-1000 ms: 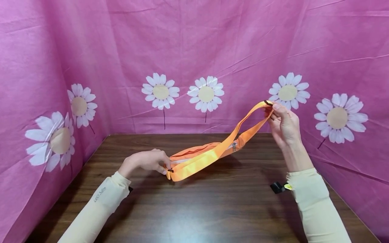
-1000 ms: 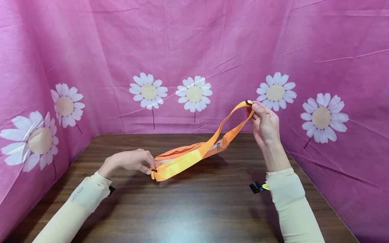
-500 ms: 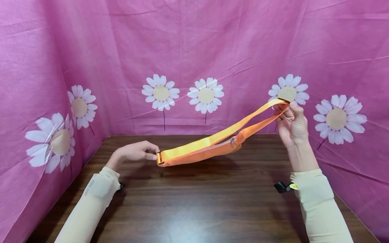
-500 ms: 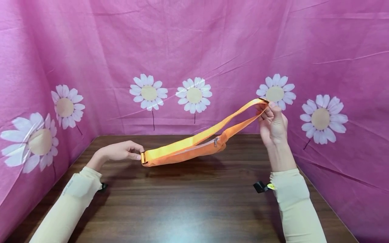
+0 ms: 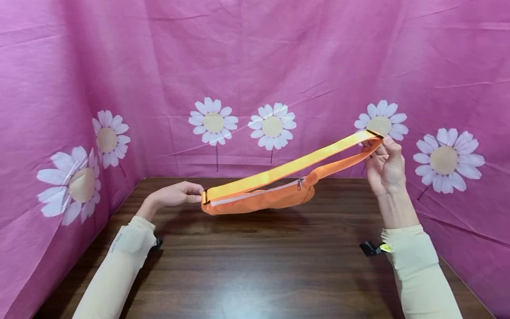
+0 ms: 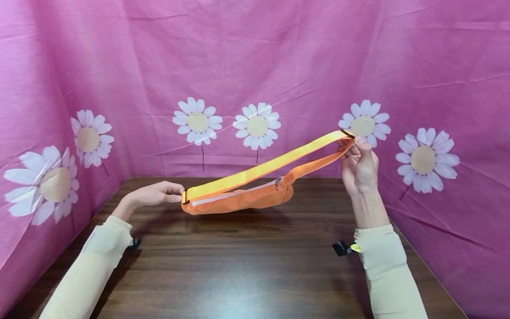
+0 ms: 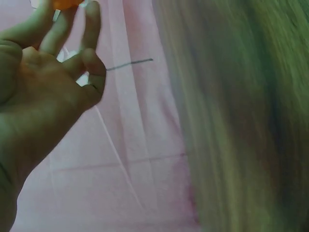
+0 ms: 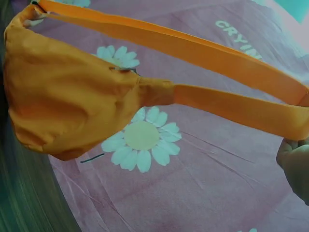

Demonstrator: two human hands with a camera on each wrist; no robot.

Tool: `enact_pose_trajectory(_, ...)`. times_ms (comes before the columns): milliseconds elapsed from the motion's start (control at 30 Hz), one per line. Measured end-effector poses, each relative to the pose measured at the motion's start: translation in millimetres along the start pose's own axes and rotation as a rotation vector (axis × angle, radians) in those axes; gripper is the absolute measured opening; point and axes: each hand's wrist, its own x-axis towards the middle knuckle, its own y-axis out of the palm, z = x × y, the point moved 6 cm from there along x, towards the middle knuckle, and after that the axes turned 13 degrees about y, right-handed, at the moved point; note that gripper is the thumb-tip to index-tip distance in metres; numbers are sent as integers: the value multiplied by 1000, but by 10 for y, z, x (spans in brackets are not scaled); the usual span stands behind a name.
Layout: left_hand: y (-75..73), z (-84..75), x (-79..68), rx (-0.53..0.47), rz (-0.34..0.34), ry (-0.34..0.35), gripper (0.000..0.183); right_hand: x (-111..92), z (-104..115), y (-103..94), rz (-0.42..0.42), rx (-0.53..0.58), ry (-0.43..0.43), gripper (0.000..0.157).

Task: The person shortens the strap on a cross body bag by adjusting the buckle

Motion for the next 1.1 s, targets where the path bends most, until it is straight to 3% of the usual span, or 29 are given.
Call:
enact_pose_trajectory(200, 175, -74, 131, 92, 62, -27, 13, -66, -94, 157, 99, -132, -32, 21)
enact_pose_trajectory(400, 261, -44, 240, 115, -10, -18, 15, -109, -188, 267, 95, -196, -15, 22)
enact_pose_trajectory(600, 319, -133, 311, 118, -45, -24, 48, -121, -255, 282, 46, -265, -11, 26)
enact_pose_trajectory(700, 335, -278, 365, 195, -54, -14, 57, -130, -307, 312, 56, -295, 5, 27)
enact_pose_trajectory(933, 451, -759, 637, 326, -84, -5, 35, -161, -421, 404, 75, -424, 41, 30)
enact_pose_trajectory(1100, 566, -1158, 934, 405, -124, 85, 32, -234, -519, 439, 89, -592, 78, 31)
